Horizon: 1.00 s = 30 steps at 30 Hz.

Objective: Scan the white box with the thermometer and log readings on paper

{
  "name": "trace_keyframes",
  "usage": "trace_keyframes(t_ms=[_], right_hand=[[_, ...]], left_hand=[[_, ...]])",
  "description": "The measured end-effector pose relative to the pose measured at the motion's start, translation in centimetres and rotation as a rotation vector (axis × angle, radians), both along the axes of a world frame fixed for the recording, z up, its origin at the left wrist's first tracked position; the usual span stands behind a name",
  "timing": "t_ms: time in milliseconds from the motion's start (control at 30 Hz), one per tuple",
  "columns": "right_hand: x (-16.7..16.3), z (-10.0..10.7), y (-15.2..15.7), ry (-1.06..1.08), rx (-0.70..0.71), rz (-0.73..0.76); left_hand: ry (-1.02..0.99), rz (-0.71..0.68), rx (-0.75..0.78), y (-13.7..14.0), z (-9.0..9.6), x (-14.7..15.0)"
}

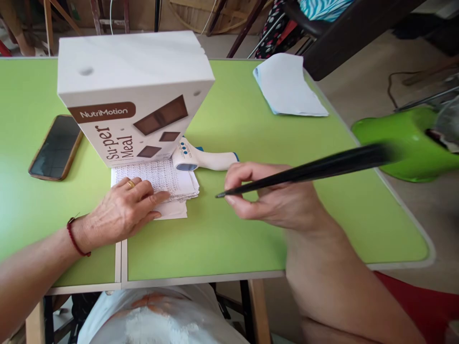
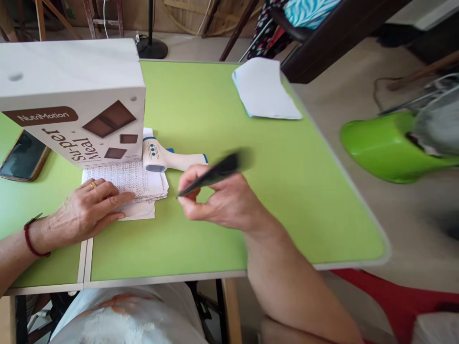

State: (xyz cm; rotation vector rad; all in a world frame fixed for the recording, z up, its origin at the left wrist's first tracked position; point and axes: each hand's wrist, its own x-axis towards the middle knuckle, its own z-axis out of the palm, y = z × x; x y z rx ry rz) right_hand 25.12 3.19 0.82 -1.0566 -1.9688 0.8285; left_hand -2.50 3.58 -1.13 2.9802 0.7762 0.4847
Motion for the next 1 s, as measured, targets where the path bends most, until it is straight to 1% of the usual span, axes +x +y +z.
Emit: trace_keyframes(t_ms=[67,100,133,167,267,367,533,600,733,1000], right_hand=[[-1.1,-1.2,-0.1,0.268,-0.058,-0.14],[-1.8,-1.8,-0.2,0.365,-0.096,-0.166],[-2.4,-2.4,-0.3,0.423,-0.136,-0.179],[-3.0,-2.9,-0.4,0.433,-0.171,-0.192],[-4.3,-3.9,-0.5,0.339,-0.186,-0.259],[-4.7,-4.3,-0.4,0.261,-0.133,-0.284],[-4.9,-4.9,-0.3,0.162,0.002,-0.211],[-5.0,-5.0,-0.3,0.13,0.033,-0.177],[-4.9,-5.0,-0.3,0.081,0.049,-0.136],[-4.8,-4.8,-0.3,0.028,0.076,-0.116]], left_hand=[[0.056,0.003,-0.02,-0.3,-0.2,0.2],[0.087,0.011,-0.031,-0.4,-0.3,0.3],[0.119,0.022,-0.04,-0.5,-0.4,0.5],[0.15,0.034,-0.047,-0.6,-0.3,0.6],[0.217,0.07,-0.061,-0.8,-0.2,0.9],[0.239,0.088,-0.063,-1.0,0.0,1.2],[0.244,0.106,-0.048,-1.1,-0.1,1.3],[0.247,0.106,-0.054,-1.1,-0.1,1.4],[0.239,0.106,-0.054,-1.2,-0.1,1.3],[0.229,0.101,-0.06,-1.2,0.0,1.2]])
